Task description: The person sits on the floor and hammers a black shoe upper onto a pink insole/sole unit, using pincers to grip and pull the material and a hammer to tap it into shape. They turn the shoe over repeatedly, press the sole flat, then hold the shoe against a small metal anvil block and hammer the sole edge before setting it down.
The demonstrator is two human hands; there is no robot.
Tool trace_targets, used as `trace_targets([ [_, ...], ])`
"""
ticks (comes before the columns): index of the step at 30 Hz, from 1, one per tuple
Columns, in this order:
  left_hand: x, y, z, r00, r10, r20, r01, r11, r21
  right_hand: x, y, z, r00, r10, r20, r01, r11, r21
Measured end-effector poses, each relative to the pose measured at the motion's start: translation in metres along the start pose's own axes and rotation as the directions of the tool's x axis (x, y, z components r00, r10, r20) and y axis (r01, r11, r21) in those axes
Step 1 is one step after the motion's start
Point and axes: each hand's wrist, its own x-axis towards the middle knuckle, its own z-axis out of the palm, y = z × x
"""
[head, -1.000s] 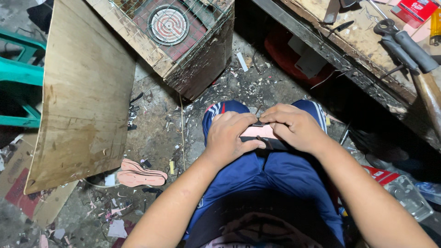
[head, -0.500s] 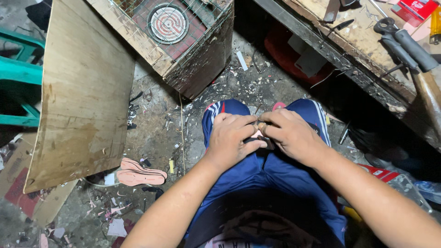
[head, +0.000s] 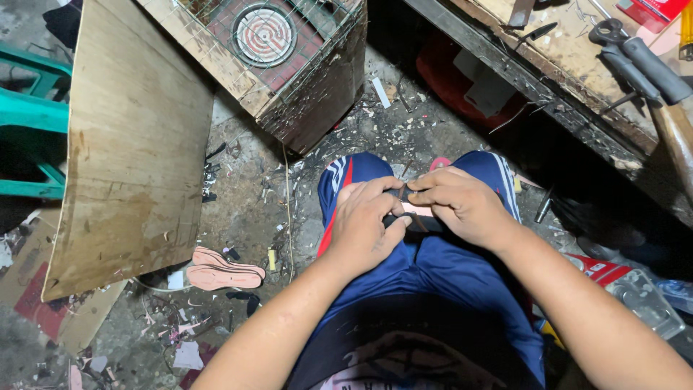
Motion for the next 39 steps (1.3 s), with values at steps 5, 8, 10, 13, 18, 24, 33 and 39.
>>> trace_targets([
  [5, 0.002, 0.002, -0.001, 1.000, -0.014, -0.014, 0.014, 1.000, -0.018, 0.001, -0.003, -0.002, 0.999, -0.031, 0.020, 0.031, 0.999, -0.026],
  [8, 0.004, 0.003, -0.003, 0.999, -0.043, 0.017, 0.044, 0.999, -0.027, 0.002, -0.002, -0.004, 0.998, -0.023, 0.059, 0.024, 1.000, -0.007],
  [10, 0.008, 0.004, -0.004, 0.997, -0.063, 0.037, 0.064, 0.998, -0.022, 0.001, -0.002, -0.005, 0.997, -0.019, 0.072, 0.019, 1.000, 0.009],
  [13, 0.012, 0.005, -0.005, 0.988, -0.126, 0.087, 0.126, 0.992, 0.004, 0.001, -0.001, -0.005, 0.997, -0.023, 0.067, 0.022, 0.999, 0.027],
  [18, 0.009, 0.001, -0.008, 0.996, -0.042, 0.076, 0.043, 0.999, -0.013, -0.001, -0.001, -0.004, 0.998, -0.015, 0.067, 0.013, 0.999, 0.032],
  [24, 0.007, -0.004, -0.001, 0.998, -0.040, 0.040, 0.041, 0.999, -0.022, -0.001, 0.001, -0.005, 0.997, -0.026, 0.067, 0.023, 0.999, 0.047],
  [33, 0.003, -0.007, 0.003, 1.000, -0.016, 0.016, 0.016, 1.000, 0.013, -0.002, -0.004, -0.003, 0.998, -0.055, 0.035, 0.055, 0.998, 0.025],
  [39, 0.003, -0.005, 0.003, 1.000, 0.001, -0.006, -0.001, 1.000, 0.015, -0.002, -0.006, 0.001, 0.998, -0.057, 0.006, 0.058, 0.998, -0.021],
])
